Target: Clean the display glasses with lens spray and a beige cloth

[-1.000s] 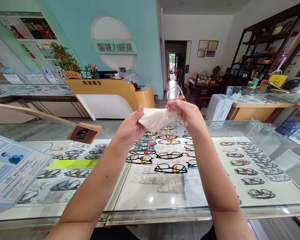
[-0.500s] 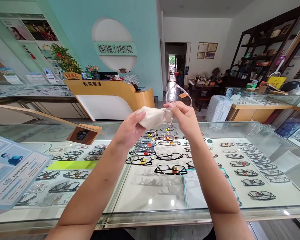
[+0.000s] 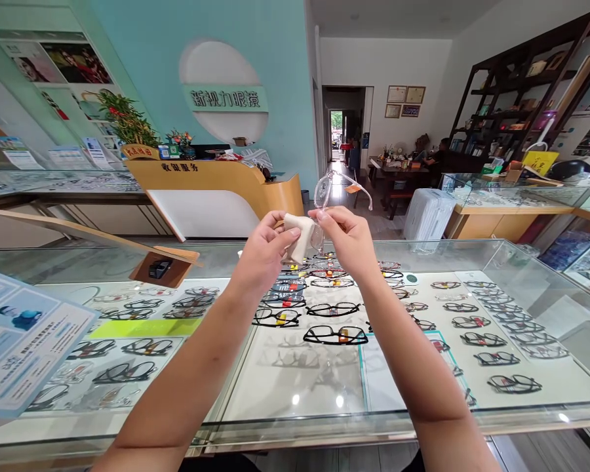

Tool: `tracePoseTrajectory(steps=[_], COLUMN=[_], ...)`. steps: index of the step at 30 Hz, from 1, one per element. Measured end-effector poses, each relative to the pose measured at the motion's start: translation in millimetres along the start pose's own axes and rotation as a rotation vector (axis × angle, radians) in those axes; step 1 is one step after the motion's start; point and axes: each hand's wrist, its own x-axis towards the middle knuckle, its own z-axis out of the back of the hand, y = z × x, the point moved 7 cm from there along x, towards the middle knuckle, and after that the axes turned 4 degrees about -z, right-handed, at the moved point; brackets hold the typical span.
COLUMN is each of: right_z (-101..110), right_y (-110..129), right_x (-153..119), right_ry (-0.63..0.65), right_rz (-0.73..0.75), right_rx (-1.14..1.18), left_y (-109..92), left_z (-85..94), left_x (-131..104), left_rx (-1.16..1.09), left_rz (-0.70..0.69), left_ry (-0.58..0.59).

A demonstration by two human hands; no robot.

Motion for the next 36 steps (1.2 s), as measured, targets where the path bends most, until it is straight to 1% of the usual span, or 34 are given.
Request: tracePoseTrajectory(steps=[4,7,16,19,24,28,33,36], right_z=[-1,-1,2,3,5,4,4,3], right_y=[1,2,0,0,2,3,3,4], right_x=[-2,-2,-1,-1,-1,-1,-1,-2], right_ry=[-0.024,-0.044,-0.082,-0.084,-0.092,-0.080,-0.076,-0.070], right_rz=[0.010,0.019,0.045,0.045,0.048,0.036,0.031,0.035], right_rx=[-0.002,0.010,0.032,0.040,0.027,0.032,0.049,0.048], left_y=[3,1,-3,-6,-13,-12,-15,-14], left_z=[-2.5,-2.0,1.6,1.2,2.4,2.1,2.3,-0.1], left_x=[-2,-3,-4,-2,0,0,-1,0], left_rx=[0.019,0.023,0.022,0.012,-0.011,0.035,0.056,0.054], left_rz=[-0.015,-0.054,-0.029,-0.037,-0.095,-0.110,-0.170,-0.161], left_ry=[0.024,0.009,-0.030,-0.022,0.002,0.036,0.013,0.040])
